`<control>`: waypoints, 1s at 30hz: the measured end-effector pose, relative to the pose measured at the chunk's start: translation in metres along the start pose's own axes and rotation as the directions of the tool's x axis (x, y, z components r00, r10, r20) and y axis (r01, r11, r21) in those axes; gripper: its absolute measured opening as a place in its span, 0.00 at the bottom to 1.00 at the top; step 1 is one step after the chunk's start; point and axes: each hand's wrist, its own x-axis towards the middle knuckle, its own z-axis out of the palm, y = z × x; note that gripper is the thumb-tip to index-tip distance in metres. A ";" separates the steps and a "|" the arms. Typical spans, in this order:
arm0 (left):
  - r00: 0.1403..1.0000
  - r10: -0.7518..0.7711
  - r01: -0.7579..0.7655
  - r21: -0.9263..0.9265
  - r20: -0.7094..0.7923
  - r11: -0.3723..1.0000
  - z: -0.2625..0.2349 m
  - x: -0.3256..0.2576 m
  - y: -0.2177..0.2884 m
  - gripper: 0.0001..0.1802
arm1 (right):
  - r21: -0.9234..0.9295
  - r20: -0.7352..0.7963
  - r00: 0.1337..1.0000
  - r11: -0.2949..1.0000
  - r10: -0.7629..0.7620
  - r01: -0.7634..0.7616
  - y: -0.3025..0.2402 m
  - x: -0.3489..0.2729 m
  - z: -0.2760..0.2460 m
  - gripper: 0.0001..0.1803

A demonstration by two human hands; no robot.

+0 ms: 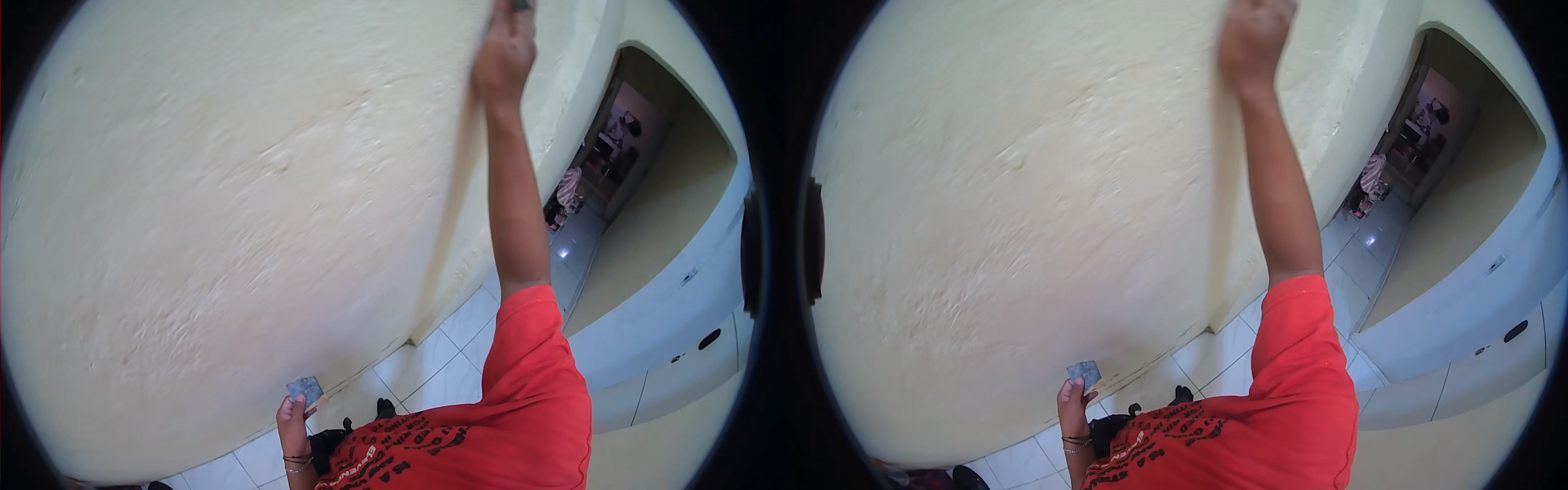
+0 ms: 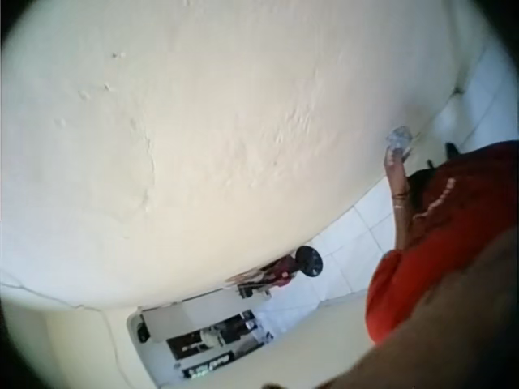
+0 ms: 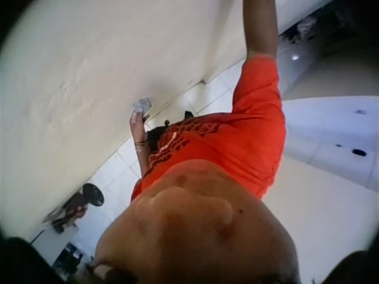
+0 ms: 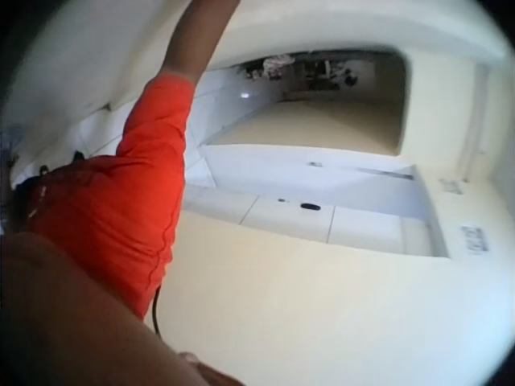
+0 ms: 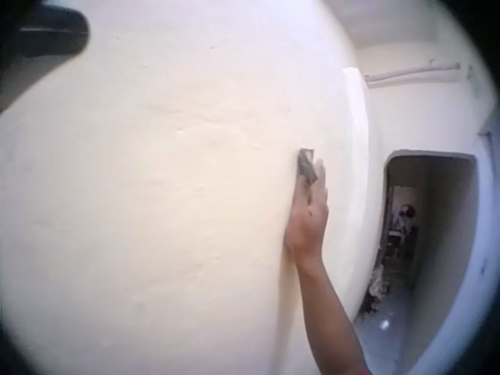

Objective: The person sands down the texture of an indoor wall using pieces of sandpaper.

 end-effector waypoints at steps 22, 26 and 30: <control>0.997 0.030 -0.033 -0.046 -0.074 0.998 -0.001 -0.018 -0.011 0.09 | -0.013 0.474 0.767 0.867 -0.434 0.498 -0.131 -0.153 0.016 0.24; 0.995 0.034 -0.039 -0.042 -0.095 0.998 -0.018 -0.016 -0.024 0.08 | 0.132 0.400 0.748 0.841 -0.529 0.524 -0.171 -0.225 0.030 0.23; 1.000 0.010 -0.009 0.018 -0.022 1.000 -0.023 -0.002 -0.024 0.08 | 0.132 0.406 0.767 0.862 -0.497 0.489 -0.169 -0.203 0.038 0.24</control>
